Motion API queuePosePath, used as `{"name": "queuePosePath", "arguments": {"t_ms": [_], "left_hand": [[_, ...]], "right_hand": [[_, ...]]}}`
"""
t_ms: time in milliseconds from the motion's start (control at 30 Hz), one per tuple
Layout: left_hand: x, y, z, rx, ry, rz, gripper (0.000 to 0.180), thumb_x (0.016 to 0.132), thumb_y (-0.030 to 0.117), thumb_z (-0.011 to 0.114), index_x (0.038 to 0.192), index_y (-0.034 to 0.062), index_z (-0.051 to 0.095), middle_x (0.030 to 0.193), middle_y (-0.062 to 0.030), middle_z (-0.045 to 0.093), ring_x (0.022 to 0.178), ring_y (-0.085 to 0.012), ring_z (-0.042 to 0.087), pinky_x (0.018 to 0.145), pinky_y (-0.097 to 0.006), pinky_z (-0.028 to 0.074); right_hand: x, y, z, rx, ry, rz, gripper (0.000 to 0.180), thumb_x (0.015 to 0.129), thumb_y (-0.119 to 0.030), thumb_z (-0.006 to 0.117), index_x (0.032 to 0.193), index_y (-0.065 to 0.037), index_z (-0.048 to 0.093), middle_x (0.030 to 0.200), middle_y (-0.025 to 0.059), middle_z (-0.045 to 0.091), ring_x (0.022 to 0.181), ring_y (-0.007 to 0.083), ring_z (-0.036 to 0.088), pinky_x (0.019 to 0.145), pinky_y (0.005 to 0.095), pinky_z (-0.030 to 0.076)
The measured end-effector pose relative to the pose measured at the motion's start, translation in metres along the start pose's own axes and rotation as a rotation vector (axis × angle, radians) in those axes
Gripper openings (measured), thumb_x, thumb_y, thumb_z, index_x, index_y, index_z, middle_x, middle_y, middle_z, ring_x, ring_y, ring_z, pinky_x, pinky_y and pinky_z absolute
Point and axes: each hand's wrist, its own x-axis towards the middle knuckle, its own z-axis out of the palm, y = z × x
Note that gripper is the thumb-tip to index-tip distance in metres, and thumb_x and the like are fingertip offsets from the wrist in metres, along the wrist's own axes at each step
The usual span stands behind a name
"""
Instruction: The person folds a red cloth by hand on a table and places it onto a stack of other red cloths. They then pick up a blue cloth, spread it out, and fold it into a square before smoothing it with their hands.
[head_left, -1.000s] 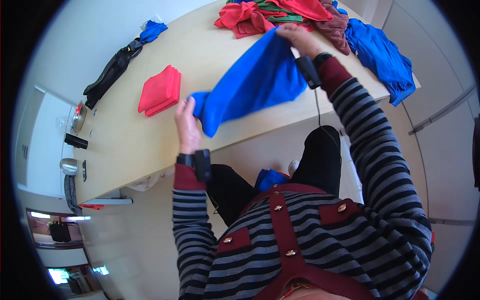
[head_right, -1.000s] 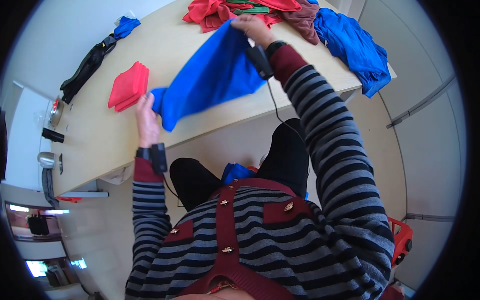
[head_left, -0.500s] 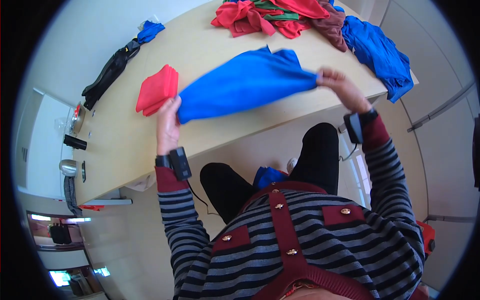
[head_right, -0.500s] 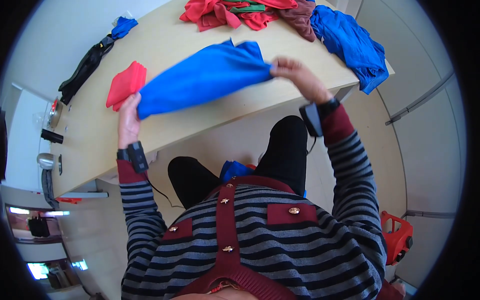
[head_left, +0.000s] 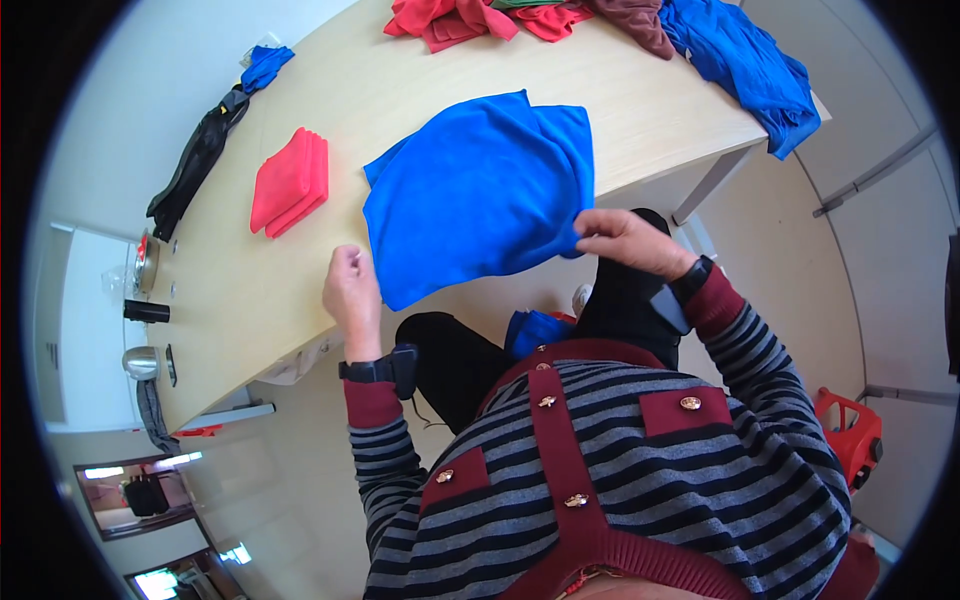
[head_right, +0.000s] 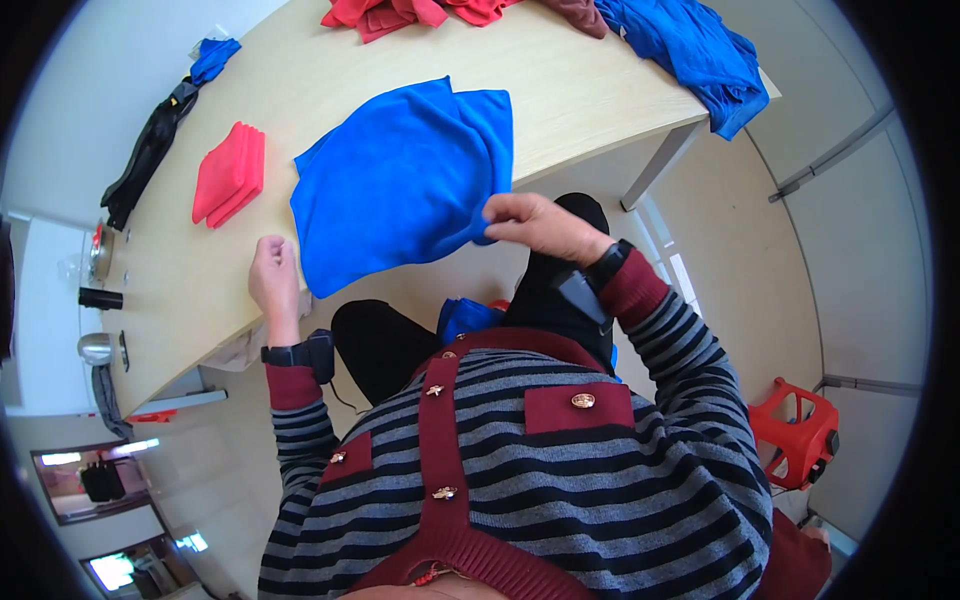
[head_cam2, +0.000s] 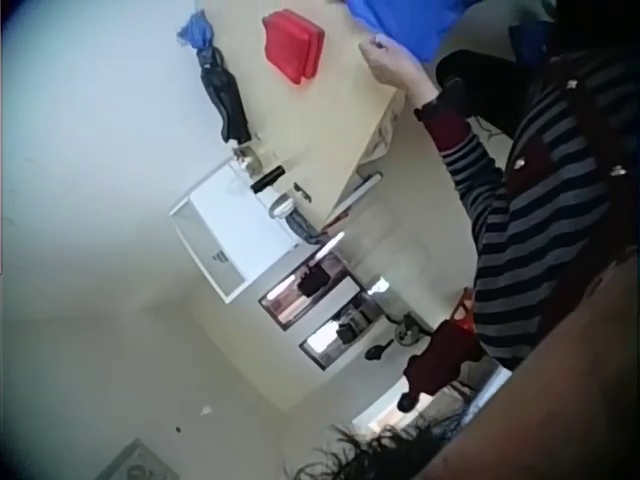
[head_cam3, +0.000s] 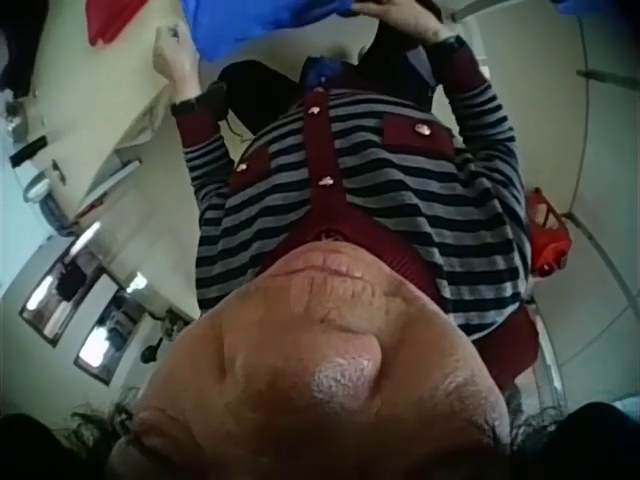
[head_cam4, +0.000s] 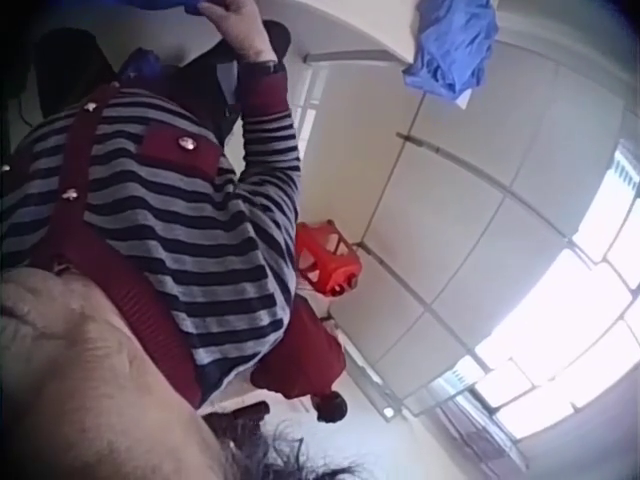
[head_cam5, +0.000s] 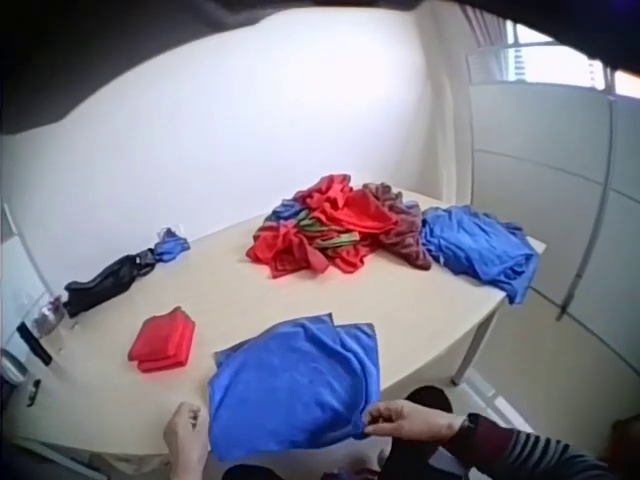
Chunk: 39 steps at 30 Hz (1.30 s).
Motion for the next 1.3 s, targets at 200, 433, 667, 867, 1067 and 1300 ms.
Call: {"name": "queuePosePath", "arguments": {"t_ms": [200,433,667,867,1067,1300], "left_hand": [[-0.036,0.148,0.012,-0.399,-0.44,0.424,0.017,0.089,0.015,0.074,0.1,0.0036,0.068,0.086,-0.0104,0.068,0.071,-0.0206,0.066,0.068,-0.031,0.053],[-0.076,0.151,0.042,-0.342,-0.319,0.656,0.017,0.086,0.013,0.076,0.098,0.0041,0.069,0.088,-0.0116,0.069,0.073,-0.0227,0.068,0.065,-0.031,0.053],[-0.019,0.156,0.059,-0.386,-0.363,0.49,0.01,0.089,0.014,0.072,0.091,0.0042,0.07,0.084,-0.0125,0.07,0.076,-0.0302,0.068,0.068,-0.037,0.055],[0.097,0.18,0.136,-0.127,-0.069,0.735,0.013,0.093,0.014,0.064,0.101,0.007,0.071,0.101,-0.0126,0.07,0.094,-0.0313,0.067,0.081,-0.039,0.054],[0.137,0.207,0.205,0.053,-0.093,0.764,0.012,0.09,0.016,0.066,0.1,0.01,0.069,0.106,-0.0128,0.069,0.103,-0.0339,0.063,0.088,-0.046,0.052],[0.14,0.215,0.198,-0.054,-0.357,0.566,0.019,0.086,0.012,0.069,0.103,0.0098,0.063,0.102,-0.0131,0.069,0.098,-0.0349,0.066,0.088,-0.044,0.052]], "right_hand": [[0.015,-0.01,0.056,-0.224,-0.089,-0.024,0.016,0.095,-0.016,0.067,0.105,-0.004,0.067,0.087,0.0035,0.066,0.085,0.0122,0.061,0.08,0.0301,0.051],[0.024,-0.015,0.011,-0.068,-0.104,-0.011,0.014,0.098,-0.016,0.064,0.102,-0.003,0.068,0.091,0.0072,0.069,0.087,0.0147,0.065,0.08,0.0308,0.052],[0.084,0.02,-0.075,-1.049,0.791,-0.103,0.025,0.086,-0.022,0.068,0.105,-0.006,0.069,0.105,0.0167,0.068,0.102,0.0346,0.065,0.088,0.0437,0.054],[0.109,0.013,-0.074,-1.054,0.75,0.153,0.028,0.083,-0.023,0.067,0.107,-0.009,0.069,0.114,0.0155,0.067,0.108,0.0354,0.064,0.09,0.0472,0.053],[0.116,0.024,-0.1,-0.941,0.685,0.195,0.022,0.081,-0.021,0.066,0.1,-0.01,0.069,0.102,0.0143,0.069,0.101,0.0345,0.066,0.087,0.044,0.053],[0.114,0.019,-0.118,-0.64,0.612,0.231,0.032,0.081,-0.023,0.063,0.108,-0.009,0.068,0.107,0.0155,0.071,0.1,0.0315,0.068,0.087,0.042,0.053]]}}
